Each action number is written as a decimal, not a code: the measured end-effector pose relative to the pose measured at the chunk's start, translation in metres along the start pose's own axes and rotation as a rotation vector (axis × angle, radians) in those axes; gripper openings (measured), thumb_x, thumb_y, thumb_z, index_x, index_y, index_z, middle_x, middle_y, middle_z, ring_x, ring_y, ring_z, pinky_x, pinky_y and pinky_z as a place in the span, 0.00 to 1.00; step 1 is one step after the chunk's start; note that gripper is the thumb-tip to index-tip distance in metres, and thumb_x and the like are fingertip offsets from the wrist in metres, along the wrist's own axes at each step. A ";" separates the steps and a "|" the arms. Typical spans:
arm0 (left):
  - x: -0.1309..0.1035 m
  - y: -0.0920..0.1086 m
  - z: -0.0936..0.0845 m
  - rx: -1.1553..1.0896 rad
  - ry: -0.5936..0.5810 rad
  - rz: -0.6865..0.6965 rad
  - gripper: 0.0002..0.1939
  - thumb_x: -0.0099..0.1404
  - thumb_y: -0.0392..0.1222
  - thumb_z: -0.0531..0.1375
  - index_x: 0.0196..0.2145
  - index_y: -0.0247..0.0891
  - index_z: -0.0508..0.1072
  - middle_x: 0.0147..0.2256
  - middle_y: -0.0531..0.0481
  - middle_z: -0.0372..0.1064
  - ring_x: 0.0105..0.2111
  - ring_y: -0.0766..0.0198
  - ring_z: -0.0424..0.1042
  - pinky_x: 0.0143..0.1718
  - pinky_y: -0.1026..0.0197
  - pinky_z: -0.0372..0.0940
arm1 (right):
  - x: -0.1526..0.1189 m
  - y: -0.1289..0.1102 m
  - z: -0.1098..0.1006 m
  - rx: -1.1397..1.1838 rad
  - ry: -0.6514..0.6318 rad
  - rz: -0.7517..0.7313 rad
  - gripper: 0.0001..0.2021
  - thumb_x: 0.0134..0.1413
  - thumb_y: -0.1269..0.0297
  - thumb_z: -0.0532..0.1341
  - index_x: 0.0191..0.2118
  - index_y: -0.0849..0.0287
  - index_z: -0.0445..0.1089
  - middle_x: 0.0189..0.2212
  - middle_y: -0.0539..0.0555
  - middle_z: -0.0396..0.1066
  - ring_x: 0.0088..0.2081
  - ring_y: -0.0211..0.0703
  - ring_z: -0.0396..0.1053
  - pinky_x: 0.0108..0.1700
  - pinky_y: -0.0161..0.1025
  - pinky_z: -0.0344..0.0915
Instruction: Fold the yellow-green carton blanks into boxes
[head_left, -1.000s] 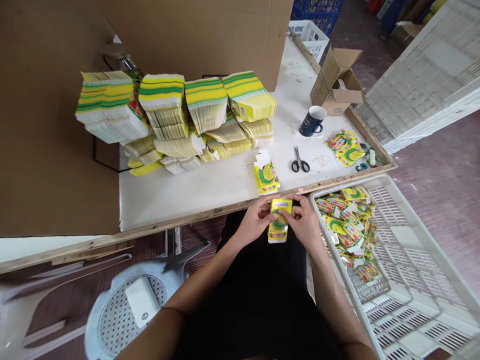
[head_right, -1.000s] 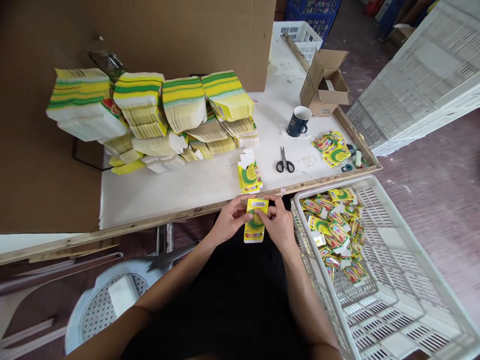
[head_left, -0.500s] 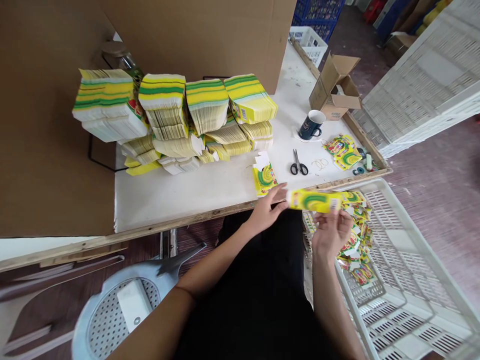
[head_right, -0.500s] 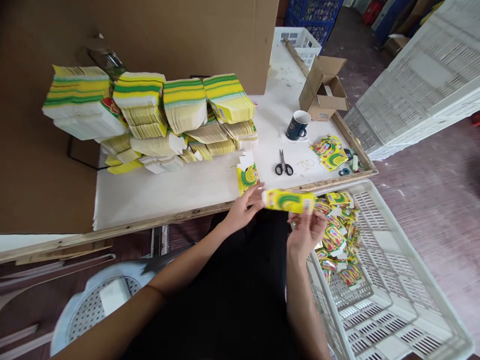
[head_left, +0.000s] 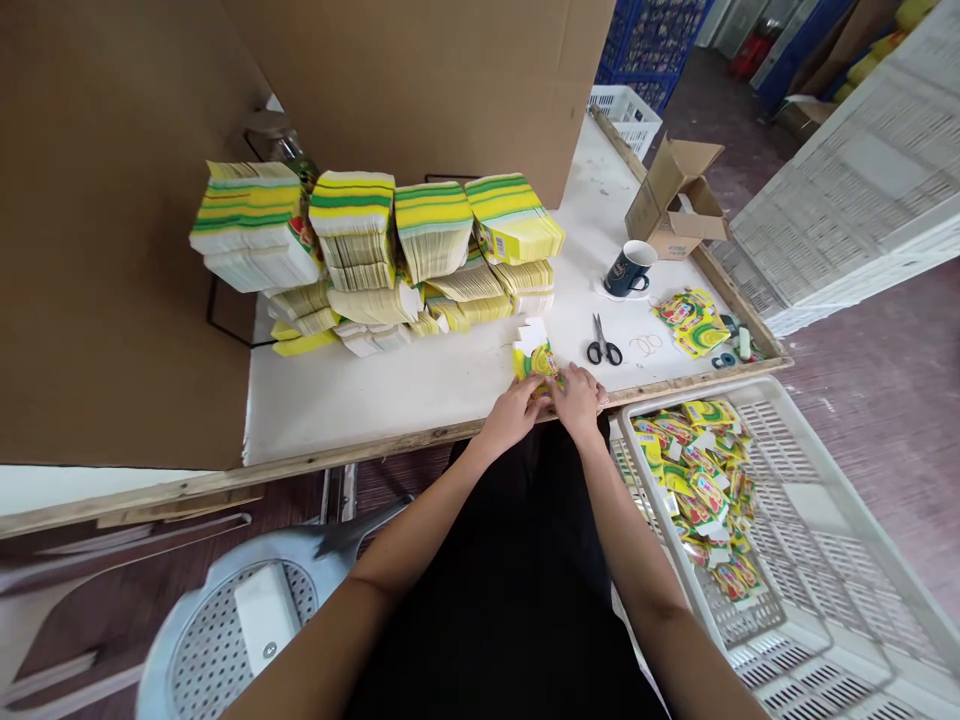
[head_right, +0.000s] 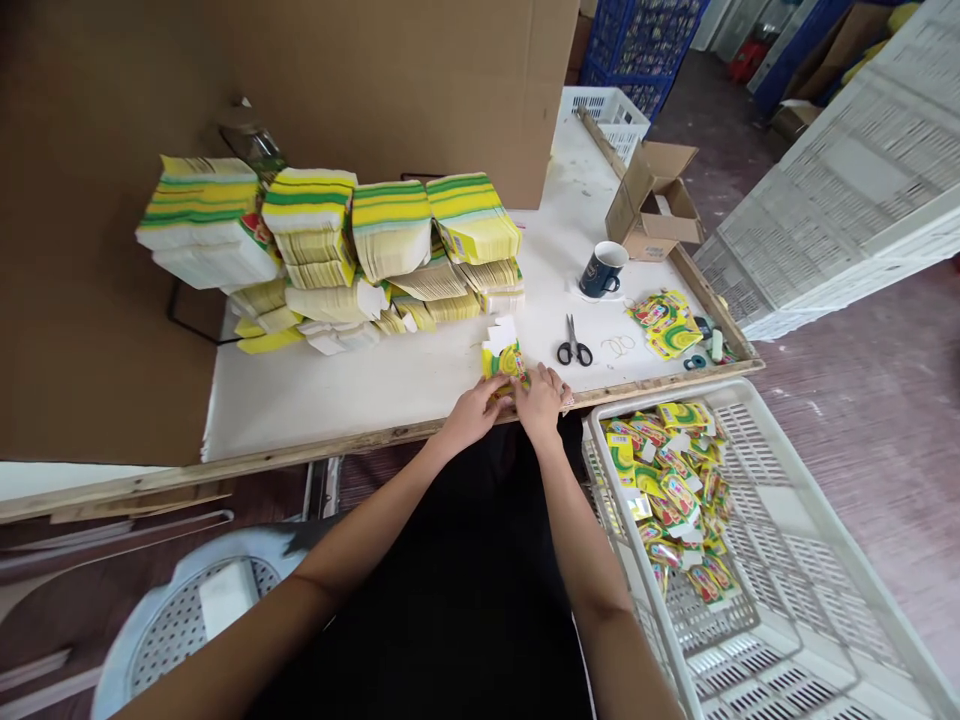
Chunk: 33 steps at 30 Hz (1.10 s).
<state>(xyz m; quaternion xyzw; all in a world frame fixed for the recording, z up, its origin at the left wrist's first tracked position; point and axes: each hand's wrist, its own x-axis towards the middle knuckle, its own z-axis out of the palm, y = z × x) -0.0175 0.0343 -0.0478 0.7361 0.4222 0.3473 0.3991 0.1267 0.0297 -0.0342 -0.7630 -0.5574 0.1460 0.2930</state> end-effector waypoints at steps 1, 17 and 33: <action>0.000 -0.001 -0.001 -0.003 0.008 -0.008 0.20 0.70 0.41 0.58 0.59 0.40 0.71 0.61 0.39 0.71 0.64 0.48 0.67 0.66 0.41 0.61 | 0.002 -0.001 0.002 -0.033 -0.026 -0.008 0.11 0.60 0.62 0.61 0.46 0.57 0.76 0.58 0.64 0.73 0.62 0.60 0.63 0.65 0.63 0.45; 0.000 -0.001 -0.002 -0.054 0.022 -0.064 0.22 0.69 0.46 0.60 0.59 0.39 0.70 0.61 0.38 0.70 0.61 0.44 0.70 0.63 0.40 0.64 | -0.004 -0.004 0.005 -0.052 0.038 -0.006 0.11 0.61 0.65 0.59 0.46 0.58 0.76 0.49 0.62 0.78 0.54 0.58 0.66 0.61 0.55 0.46; -0.030 0.039 -0.016 -1.078 0.018 -0.287 0.30 0.58 0.60 0.70 0.50 0.36 0.77 0.54 0.38 0.76 0.59 0.44 0.71 0.61 0.45 0.65 | -0.077 -0.006 -0.017 1.220 0.056 0.288 0.16 0.44 0.56 0.75 0.38 0.56 0.76 0.34 0.51 0.78 0.37 0.40 0.75 0.46 0.39 0.71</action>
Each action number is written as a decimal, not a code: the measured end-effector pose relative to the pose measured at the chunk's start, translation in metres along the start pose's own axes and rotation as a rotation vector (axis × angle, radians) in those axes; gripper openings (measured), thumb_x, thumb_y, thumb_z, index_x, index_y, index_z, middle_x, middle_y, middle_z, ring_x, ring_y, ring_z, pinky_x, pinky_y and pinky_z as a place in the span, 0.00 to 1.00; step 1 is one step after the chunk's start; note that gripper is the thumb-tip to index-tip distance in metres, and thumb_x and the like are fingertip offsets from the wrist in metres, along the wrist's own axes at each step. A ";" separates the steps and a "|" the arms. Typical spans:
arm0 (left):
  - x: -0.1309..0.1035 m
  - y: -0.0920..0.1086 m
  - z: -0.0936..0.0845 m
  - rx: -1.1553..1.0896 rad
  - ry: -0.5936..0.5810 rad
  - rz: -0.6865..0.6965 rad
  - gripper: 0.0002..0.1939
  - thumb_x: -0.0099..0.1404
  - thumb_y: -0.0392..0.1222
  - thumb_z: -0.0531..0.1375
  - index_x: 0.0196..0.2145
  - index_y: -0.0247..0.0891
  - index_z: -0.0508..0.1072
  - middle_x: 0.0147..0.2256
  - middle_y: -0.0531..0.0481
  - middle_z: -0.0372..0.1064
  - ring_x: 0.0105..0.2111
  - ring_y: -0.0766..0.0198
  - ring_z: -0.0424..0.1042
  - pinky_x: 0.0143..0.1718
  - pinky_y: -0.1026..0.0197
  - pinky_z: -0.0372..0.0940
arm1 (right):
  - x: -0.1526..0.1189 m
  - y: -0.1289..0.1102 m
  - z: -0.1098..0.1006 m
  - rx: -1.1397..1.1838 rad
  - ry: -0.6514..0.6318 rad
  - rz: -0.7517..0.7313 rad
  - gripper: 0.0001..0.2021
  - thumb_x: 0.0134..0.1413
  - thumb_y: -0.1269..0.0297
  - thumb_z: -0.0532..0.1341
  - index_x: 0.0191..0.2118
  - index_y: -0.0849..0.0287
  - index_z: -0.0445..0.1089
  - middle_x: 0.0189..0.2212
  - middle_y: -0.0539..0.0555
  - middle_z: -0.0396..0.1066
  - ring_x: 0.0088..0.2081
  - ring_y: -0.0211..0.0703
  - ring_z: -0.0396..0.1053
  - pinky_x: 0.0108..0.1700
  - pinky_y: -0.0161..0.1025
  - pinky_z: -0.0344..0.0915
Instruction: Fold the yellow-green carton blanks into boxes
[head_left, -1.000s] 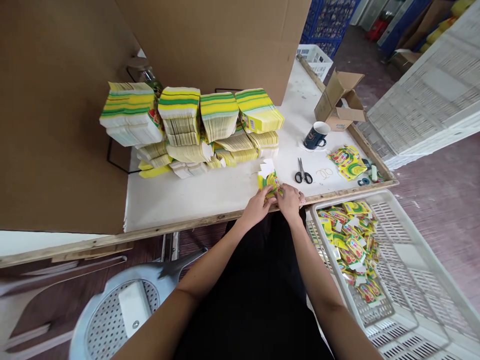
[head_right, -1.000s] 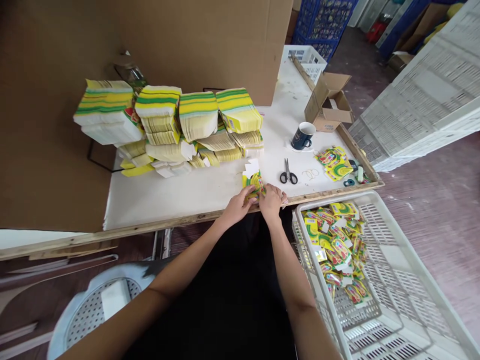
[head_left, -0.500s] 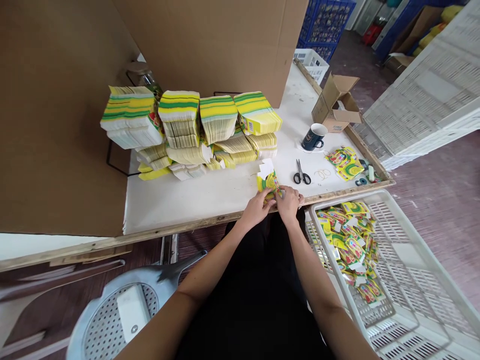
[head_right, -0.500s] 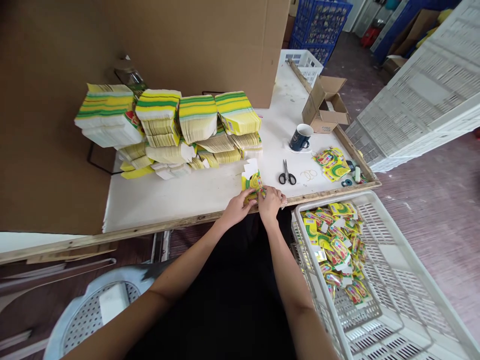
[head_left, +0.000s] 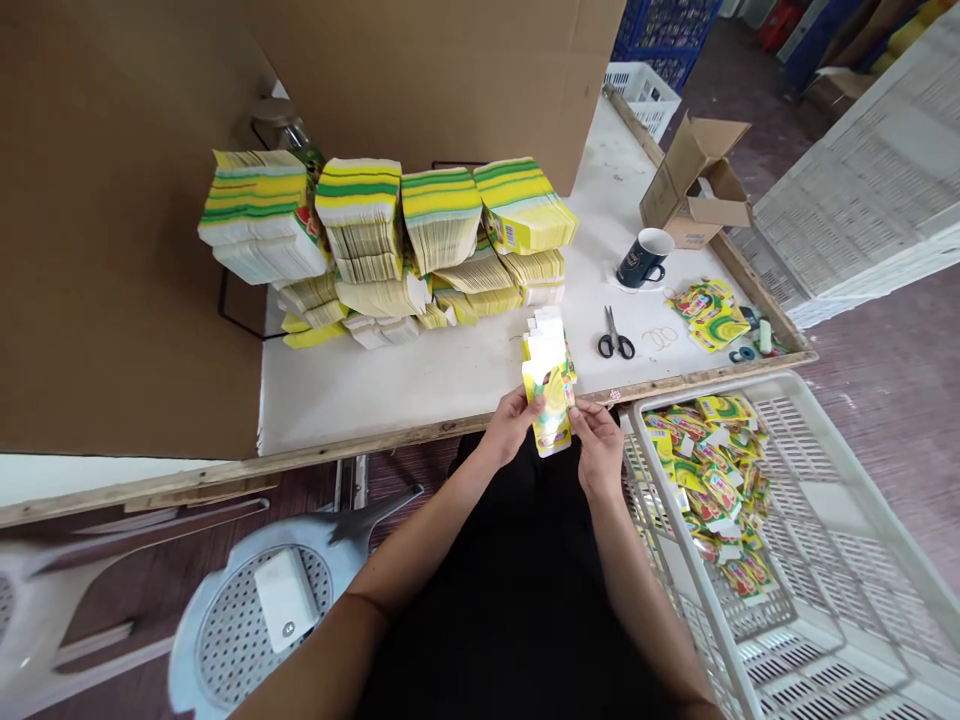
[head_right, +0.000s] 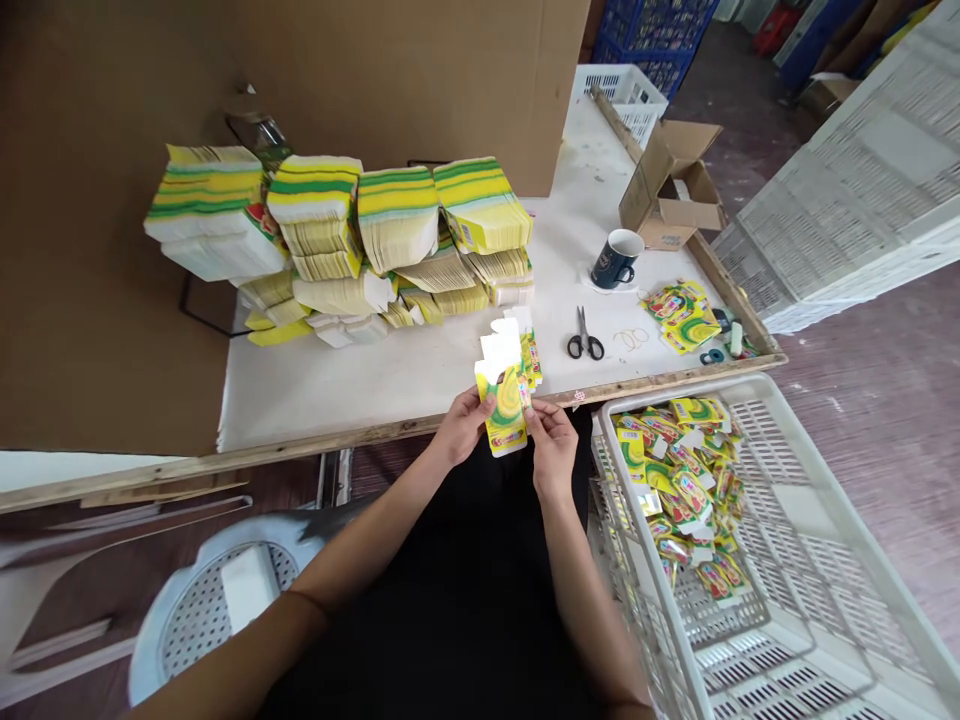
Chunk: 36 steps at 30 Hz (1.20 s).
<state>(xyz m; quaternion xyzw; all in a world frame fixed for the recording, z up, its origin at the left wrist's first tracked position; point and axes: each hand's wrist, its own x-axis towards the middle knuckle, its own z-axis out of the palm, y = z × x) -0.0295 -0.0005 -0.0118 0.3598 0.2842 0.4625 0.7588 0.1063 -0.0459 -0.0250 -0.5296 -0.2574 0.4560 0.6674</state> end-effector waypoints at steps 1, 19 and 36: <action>-0.002 0.000 0.002 -0.060 -0.058 -0.054 0.31 0.57 0.61 0.70 0.50 0.36 0.78 0.54 0.38 0.77 0.59 0.44 0.71 0.61 0.45 0.65 | -0.005 0.001 -0.002 0.021 -0.003 0.029 0.16 0.44 0.56 0.76 0.37 0.55 0.76 0.35 0.51 0.78 0.38 0.41 0.75 0.46 0.40 0.71; -0.018 -0.004 0.017 -0.061 -0.073 -0.047 0.28 0.57 0.59 0.71 0.46 0.34 0.79 0.44 0.39 0.81 0.52 0.47 0.77 0.57 0.50 0.68 | -0.035 -0.013 -0.015 -0.164 -0.030 0.008 0.17 0.51 0.50 0.72 0.40 0.56 0.76 0.39 0.55 0.79 0.42 0.45 0.76 0.48 0.44 0.73; -0.035 -0.005 0.021 0.280 0.116 0.131 0.32 0.63 0.49 0.68 0.58 0.42 0.57 0.42 0.46 0.79 0.40 0.60 0.79 0.42 0.59 0.70 | -0.036 -0.023 -0.022 -0.600 -0.094 -0.244 0.13 0.59 0.54 0.66 0.44 0.56 0.71 0.36 0.53 0.74 0.31 0.40 0.68 0.32 0.38 0.64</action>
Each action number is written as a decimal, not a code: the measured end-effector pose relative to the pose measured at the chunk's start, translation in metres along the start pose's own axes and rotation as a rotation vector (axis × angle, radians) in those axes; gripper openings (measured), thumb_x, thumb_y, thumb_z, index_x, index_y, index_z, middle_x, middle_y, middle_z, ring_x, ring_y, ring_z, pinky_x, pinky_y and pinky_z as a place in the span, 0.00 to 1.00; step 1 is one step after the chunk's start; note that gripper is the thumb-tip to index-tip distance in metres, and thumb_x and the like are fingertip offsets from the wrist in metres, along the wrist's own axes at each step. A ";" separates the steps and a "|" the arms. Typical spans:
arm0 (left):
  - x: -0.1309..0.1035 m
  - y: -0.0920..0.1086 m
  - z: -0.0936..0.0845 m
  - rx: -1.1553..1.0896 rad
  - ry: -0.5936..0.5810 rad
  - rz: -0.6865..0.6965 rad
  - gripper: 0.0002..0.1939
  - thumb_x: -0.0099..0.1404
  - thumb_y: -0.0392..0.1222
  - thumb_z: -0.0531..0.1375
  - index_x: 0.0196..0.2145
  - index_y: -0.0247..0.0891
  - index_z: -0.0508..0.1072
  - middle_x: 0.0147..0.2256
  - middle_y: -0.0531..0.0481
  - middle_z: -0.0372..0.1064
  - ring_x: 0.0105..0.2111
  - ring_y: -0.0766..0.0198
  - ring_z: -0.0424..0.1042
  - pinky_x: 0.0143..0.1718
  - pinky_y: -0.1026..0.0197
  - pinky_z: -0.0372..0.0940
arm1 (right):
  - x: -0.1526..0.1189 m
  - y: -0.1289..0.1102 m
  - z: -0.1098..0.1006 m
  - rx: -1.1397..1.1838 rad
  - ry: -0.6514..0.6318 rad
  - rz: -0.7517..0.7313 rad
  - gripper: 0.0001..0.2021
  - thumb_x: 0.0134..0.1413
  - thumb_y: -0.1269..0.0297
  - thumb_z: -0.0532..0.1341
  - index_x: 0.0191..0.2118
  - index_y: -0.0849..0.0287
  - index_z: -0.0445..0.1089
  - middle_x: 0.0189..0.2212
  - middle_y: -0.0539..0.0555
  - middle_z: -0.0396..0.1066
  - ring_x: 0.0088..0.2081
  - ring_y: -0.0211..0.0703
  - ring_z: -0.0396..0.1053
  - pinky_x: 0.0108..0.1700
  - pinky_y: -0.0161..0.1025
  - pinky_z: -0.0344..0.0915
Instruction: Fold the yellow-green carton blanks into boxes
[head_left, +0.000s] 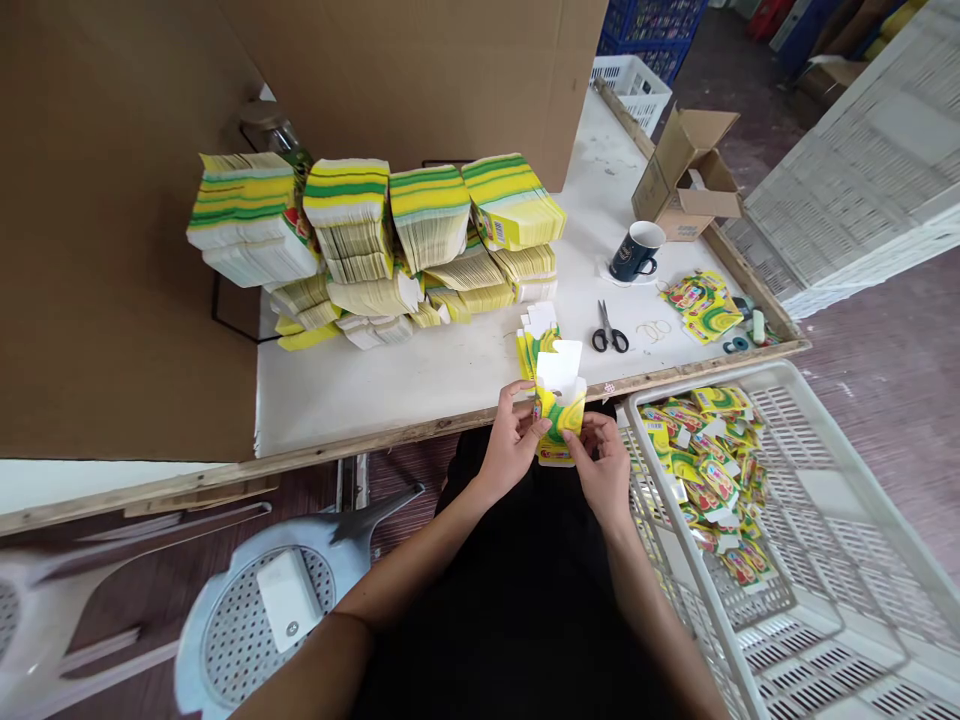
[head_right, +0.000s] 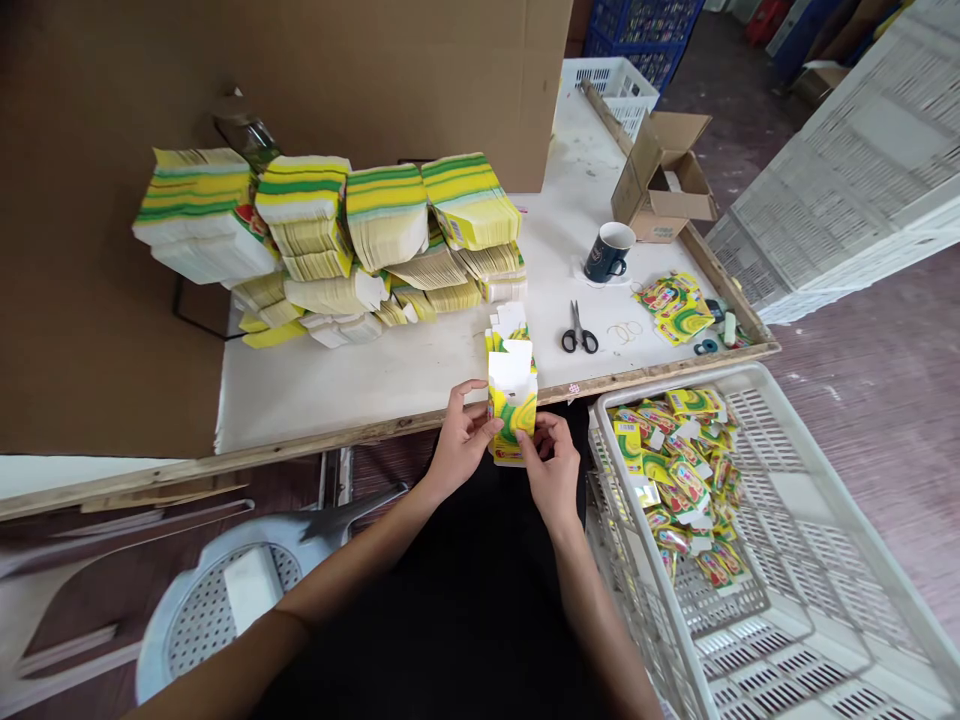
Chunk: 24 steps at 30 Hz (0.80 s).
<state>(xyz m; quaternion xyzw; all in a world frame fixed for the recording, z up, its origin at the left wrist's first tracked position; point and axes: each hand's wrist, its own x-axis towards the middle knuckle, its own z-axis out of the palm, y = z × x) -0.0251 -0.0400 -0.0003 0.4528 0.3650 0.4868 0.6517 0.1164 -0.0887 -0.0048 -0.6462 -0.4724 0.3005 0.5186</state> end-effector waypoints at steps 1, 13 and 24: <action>-0.001 0.002 0.000 0.025 -0.026 0.017 0.31 0.65 0.49 0.66 0.58 0.42 0.57 0.43 0.45 0.78 0.41 0.59 0.79 0.43 0.59 0.70 | 0.001 -0.002 -0.002 -0.003 -0.020 -0.035 0.16 0.58 0.55 0.67 0.48 0.55 0.70 0.41 0.54 0.74 0.32 0.40 0.68 0.32 0.38 0.65; -0.006 0.018 -0.009 0.145 -0.275 -0.050 0.24 0.66 0.43 0.65 0.57 0.42 0.63 0.49 0.42 0.75 0.45 0.54 0.77 0.46 0.57 0.69 | 0.010 -0.011 -0.025 0.174 -0.202 -0.018 0.26 0.55 0.61 0.70 0.58 0.51 0.65 0.40 0.51 0.75 0.36 0.43 0.72 0.38 0.40 0.70; -0.009 0.016 -0.016 0.112 -0.402 -0.176 0.21 0.64 0.43 0.67 0.50 0.41 0.64 0.39 0.47 0.76 0.38 0.58 0.77 0.41 0.59 0.68 | 0.015 -0.010 -0.039 0.112 -0.355 -0.010 0.08 0.62 0.57 0.65 0.43 0.53 0.77 0.35 0.52 0.75 0.35 0.43 0.71 0.36 0.39 0.68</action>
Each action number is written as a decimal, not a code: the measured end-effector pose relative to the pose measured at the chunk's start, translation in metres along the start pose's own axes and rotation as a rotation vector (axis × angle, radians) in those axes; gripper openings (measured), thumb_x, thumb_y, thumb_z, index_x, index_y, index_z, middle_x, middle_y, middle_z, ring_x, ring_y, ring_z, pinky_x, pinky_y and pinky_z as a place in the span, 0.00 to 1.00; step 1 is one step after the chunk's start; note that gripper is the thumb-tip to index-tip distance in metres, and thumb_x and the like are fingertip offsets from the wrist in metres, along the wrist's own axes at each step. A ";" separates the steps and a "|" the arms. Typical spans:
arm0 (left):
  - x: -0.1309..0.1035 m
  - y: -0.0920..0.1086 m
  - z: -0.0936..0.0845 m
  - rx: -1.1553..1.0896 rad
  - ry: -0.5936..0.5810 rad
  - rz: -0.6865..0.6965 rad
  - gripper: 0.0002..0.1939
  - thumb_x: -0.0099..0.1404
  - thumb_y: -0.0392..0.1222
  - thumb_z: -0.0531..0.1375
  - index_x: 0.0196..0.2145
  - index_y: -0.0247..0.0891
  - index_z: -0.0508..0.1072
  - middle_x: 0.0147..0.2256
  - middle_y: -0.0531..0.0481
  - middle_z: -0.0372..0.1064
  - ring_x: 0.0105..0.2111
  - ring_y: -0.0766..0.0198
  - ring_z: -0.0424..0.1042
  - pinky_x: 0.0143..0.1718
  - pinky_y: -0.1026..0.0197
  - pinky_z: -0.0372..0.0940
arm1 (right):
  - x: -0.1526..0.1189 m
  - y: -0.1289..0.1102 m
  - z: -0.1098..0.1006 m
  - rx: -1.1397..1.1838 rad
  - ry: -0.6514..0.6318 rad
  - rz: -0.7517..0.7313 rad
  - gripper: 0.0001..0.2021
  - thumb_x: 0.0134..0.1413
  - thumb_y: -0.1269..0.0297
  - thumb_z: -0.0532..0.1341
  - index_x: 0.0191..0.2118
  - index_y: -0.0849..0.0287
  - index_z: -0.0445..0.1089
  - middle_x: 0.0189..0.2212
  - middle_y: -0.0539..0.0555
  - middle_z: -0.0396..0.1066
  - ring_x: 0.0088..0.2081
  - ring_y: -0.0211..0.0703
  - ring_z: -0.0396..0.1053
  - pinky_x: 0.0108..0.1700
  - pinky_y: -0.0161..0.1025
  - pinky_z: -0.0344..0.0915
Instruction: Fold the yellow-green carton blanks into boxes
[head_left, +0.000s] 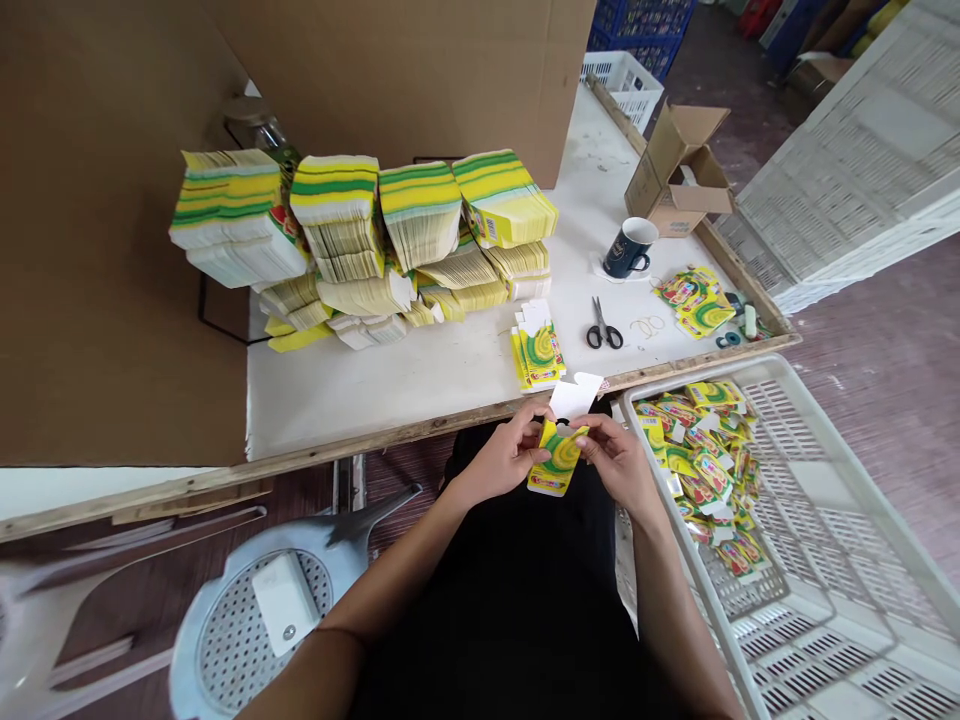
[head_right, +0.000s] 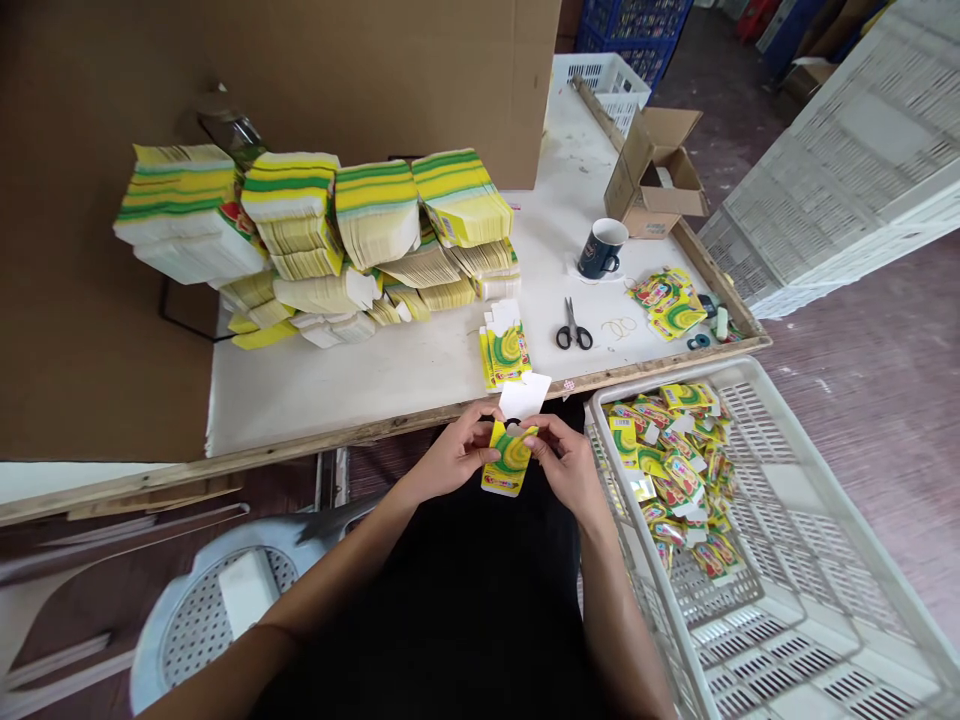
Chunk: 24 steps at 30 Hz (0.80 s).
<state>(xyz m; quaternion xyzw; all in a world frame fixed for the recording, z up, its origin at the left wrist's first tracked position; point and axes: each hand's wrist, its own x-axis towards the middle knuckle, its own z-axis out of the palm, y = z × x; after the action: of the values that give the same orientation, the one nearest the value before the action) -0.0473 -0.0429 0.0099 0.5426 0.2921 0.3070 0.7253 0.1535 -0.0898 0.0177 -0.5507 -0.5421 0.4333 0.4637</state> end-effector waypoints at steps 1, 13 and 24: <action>0.000 -0.001 0.000 0.002 -0.010 -0.009 0.22 0.63 0.44 0.67 0.50 0.41 0.64 0.38 0.47 0.75 0.37 0.59 0.77 0.40 0.59 0.68 | 0.000 -0.001 0.000 -0.036 0.033 -0.040 0.08 0.62 0.57 0.64 0.41 0.53 0.78 0.35 0.53 0.74 0.36 0.44 0.71 0.37 0.40 0.68; 0.007 -0.013 0.001 -0.125 0.012 -0.003 0.34 0.59 0.49 0.72 0.60 0.42 0.69 0.48 0.40 0.77 0.40 0.55 0.79 0.42 0.57 0.72 | 0.002 -0.002 -0.005 -0.116 0.167 -0.126 0.16 0.62 0.48 0.63 0.47 0.50 0.80 0.44 0.57 0.75 0.45 0.51 0.71 0.48 0.48 0.70; 0.006 -0.005 0.004 0.041 0.036 0.055 0.31 0.65 0.46 0.66 0.64 0.43 0.68 0.57 0.39 0.73 0.49 0.51 0.77 0.49 0.54 0.72 | 0.005 -0.003 0.003 -0.112 0.141 0.093 0.22 0.52 0.57 0.70 0.52 0.56 0.73 0.18 0.40 0.59 0.20 0.35 0.51 0.24 0.35 0.49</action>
<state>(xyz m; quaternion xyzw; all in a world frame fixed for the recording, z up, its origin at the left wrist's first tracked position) -0.0401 -0.0420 0.0054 0.5596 0.2964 0.3306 0.6997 0.1504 -0.0851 0.0205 -0.6298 -0.5053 0.3834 0.4485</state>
